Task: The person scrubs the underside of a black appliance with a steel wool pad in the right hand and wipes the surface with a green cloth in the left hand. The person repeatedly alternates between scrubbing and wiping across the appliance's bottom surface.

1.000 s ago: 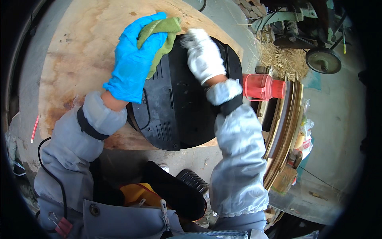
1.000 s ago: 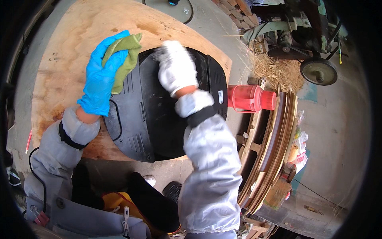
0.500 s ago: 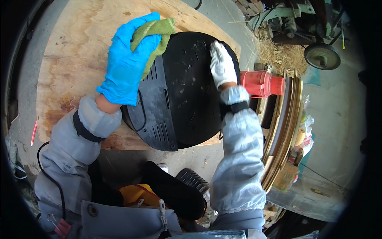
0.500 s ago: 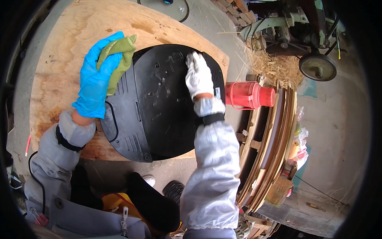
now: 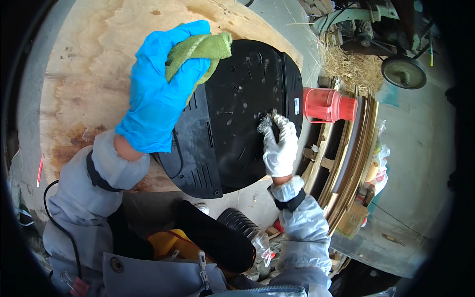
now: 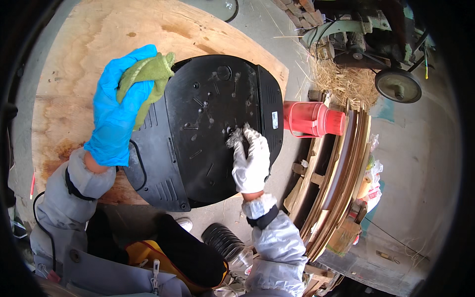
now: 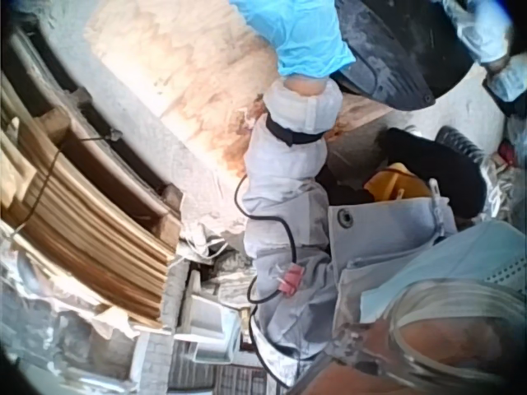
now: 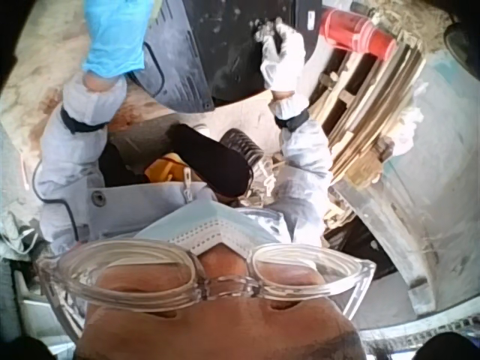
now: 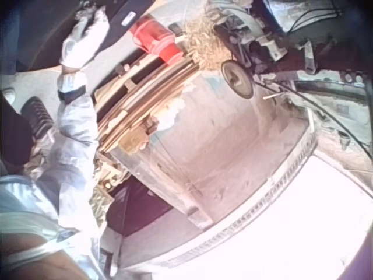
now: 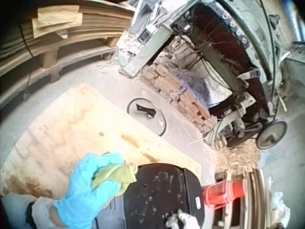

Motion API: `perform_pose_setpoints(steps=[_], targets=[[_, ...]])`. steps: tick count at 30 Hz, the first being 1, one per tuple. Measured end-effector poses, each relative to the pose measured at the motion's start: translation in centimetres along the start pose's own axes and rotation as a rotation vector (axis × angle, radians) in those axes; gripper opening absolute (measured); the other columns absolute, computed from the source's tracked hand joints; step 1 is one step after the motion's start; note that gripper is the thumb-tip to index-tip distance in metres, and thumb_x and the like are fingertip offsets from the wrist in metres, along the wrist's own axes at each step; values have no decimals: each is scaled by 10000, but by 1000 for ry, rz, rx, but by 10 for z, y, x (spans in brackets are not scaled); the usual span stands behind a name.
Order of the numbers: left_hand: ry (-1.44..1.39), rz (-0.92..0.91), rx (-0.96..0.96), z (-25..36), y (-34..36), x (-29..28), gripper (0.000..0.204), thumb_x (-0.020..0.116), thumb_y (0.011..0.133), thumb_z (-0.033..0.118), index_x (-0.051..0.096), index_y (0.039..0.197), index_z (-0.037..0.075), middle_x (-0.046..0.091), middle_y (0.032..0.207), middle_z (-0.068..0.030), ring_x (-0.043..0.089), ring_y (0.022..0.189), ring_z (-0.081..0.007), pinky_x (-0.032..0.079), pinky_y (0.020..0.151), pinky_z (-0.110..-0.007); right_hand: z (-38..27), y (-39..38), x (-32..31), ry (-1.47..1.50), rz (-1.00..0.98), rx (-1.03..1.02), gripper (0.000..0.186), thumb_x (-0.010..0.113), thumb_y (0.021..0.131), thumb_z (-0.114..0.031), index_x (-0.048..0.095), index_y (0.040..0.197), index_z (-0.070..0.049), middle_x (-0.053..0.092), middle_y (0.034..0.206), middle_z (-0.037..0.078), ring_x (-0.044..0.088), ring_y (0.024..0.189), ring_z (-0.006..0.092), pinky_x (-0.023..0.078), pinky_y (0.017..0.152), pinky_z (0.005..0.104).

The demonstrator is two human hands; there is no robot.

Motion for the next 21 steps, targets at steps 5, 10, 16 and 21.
perform_pose_setpoints(steps=[5, 10, 16, 21], targets=[[-19, -13, -8, -1, 1, 3, 396, 707, 946, 39, 648, 1337, 71, 674, 1336, -104, 666, 1189, -224, 535, 1048, -365, 44, 87, 35, -64, 2, 83, 176, 740, 876, -87, 733, 1041, -26, 736, 990, 175, 709, 935, 363, 560, 853, 423], [22, -37, -13, 2, 1, 2, 377, 704, 952, 47, 664, 1327, 74, 676, 1318, -99, 666, 1184, -218, 535, 1046, -359, 53, 140, 63, -192, 184, -97, 140, 753, 857, -109, 735, 961, -17, 703, 903, 192, 688, 867, 400, 554, 800, 458], [-13, -21, -28, 2, 1, 2, 381, 710, 947, 61, 671, 1325, 88, 681, 1308, -96, 669, 1172, -218, 531, 1039, -357, 45, 65, 15, 33, -119, -35, 152, 751, 886, 11, 753, 1037, -8, 712, 933, 138, 705, 874, 275, 559, 821, 347], [16, -22, -1, 4, 2, 2, 380, 719, 936, 60, 682, 1312, 94, 684, 1297, -94, 670, 1169, -226, 527, 1034, -359, 37, 10, -12, -7, -222, 116, 229, 708, 851, 84, 728, 1066, 7, 708, 961, 149, 711, 912, 286, 564, 852, 361]])
Point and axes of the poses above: each hand's wrist, its own y-axis towards the middle knuckle, its own x-axis out of the palm, z = x × y, the point moved 3 cm from there along y, towards the middle knuckle
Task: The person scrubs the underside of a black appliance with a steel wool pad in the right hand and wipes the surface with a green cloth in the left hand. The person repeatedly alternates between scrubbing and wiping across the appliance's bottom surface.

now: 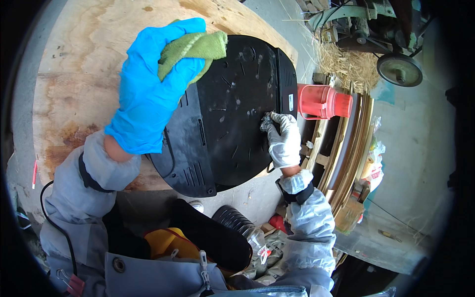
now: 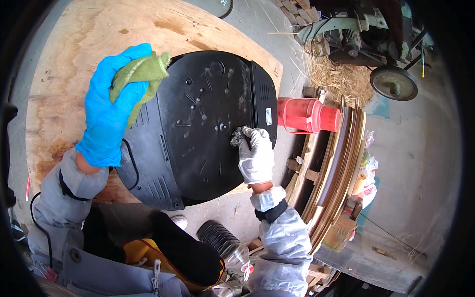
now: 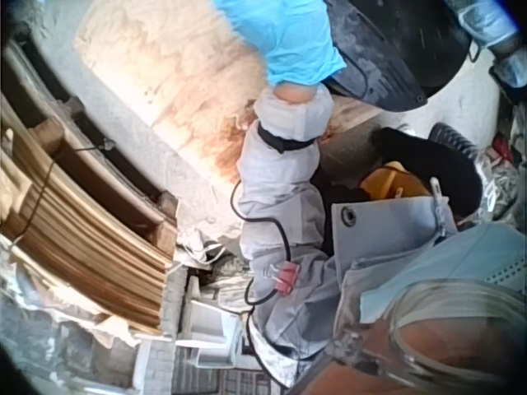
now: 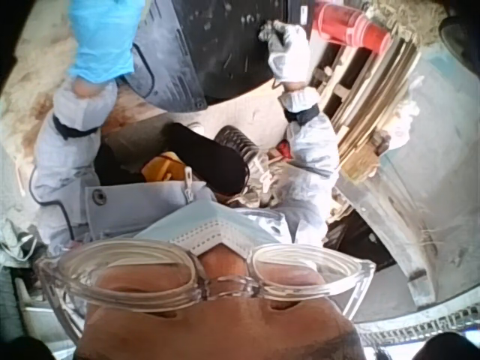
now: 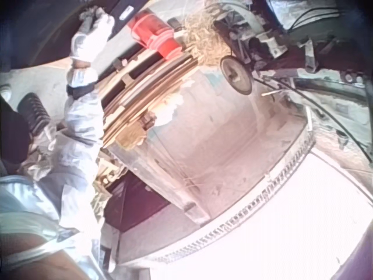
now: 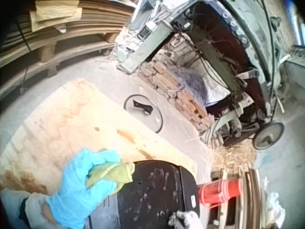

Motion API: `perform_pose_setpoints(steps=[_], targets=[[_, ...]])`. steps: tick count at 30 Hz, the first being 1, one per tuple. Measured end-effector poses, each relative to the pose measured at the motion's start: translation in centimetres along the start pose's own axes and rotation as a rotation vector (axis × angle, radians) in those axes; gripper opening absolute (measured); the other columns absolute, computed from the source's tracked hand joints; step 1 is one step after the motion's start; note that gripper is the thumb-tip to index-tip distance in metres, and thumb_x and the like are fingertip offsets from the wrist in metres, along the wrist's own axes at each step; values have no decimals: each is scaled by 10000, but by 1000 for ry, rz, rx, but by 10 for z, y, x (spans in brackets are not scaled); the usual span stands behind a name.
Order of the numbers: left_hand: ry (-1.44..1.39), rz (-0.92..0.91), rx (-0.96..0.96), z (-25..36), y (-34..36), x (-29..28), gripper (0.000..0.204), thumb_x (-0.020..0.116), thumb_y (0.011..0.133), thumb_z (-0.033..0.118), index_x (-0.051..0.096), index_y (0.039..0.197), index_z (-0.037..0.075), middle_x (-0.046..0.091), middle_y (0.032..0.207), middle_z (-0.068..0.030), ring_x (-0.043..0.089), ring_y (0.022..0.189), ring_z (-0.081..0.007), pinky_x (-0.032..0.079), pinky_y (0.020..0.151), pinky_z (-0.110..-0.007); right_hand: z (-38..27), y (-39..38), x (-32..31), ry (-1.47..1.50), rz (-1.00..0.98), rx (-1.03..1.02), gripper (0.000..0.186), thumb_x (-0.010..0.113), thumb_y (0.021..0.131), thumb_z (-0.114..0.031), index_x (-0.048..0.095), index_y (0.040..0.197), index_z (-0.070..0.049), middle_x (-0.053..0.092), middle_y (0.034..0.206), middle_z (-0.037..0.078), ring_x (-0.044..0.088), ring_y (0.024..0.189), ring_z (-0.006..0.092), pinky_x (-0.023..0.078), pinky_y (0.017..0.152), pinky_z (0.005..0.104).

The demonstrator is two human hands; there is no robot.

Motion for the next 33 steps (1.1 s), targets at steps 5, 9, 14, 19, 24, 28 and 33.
perform_pose_setpoints(steps=[5, 9, 14, 19, 24, 28, 33], targets=[[117, -101, -8, 5, -1, 0, 385, 604, 965, 3, 616, 1349, 32, 639, 1431, -135, 613, 1312, -246, 479, 1139, -383, -11, 85, 24, -111, 219, -188, 146, 639, 817, 3, 681, 936, -71, 651, 866, 176, 633, 858, 401, 511, 781, 471], [118, -101, -48, 6, -2, -2, 384, 624, 964, 10, 617, 1347, 35, 648, 1421, -129, 617, 1306, -243, 484, 1136, -385, -10, 176, 43, -180, 314, -95, 99, 647, 821, -59, 689, 910, -45, 704, 905, 232, 675, 912, 441, 540, 829, 489], [105, -94, -52, 5, -2, -1, 375, 647, 957, 8, 626, 1330, 33, 647, 1424, -129, 618, 1306, -241, 490, 1130, -382, 2, 134, 36, -12, 173, -89, 144, 702, 840, -52, 721, 983, -63, 727, 983, 192, 699, 934, 391, 557, 855, 433], [107, -125, -34, 4, -3, 1, 364, 639, 969, 7, 627, 1332, 28, 643, 1430, -131, 615, 1310, -243, 491, 1128, -381, 36, 7, 17, 139, 62, -92, 266, 703, 897, 110, 728, 1129, -18, 761, 1036, 97, 724, 923, 205, 578, 866, 321], [67, -104, -67, -1, -5, 1, 359, 638, 980, 18, 620, 1339, 24, 638, 1436, -134, 613, 1313, -243, 485, 1135, -379, -34, -91, -3, 77, -56, -82, 359, 697, 866, 44, 738, 1207, -61, 745, 1154, 152, 716, 1099, 306, 553, 987, 397], [7, -96, -97, -5, -7, 1, 362, 646, 984, 34, 611, 1344, 23, 635, 1444, -138, 614, 1314, -246, 481, 1137, -380, -113, -85, 1, 267, -219, -319, 325, 640, 919, -26, 733, 1227, -76, 734, 1187, 141, 687, 1158, 316, 510, 1049, 437], [189, -142, 20, -1, -7, -1, 360, 653, 989, 55, 606, 1345, 24, 643, 1436, -139, 617, 1312, -253, 480, 1134, -380, -43, 25, 12, 279, 120, -65, 252, 668, 887, 108, 733, 1104, -4, 743, 1018, 148, 727, 928, 282, 585, 863, 357]])
Point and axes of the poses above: each hand's wrist, its own y-axis towards the middle knuckle, its own x-axis out of the palm, z = x × y, the point moved 3 cm from there along y, towards the middle knuckle
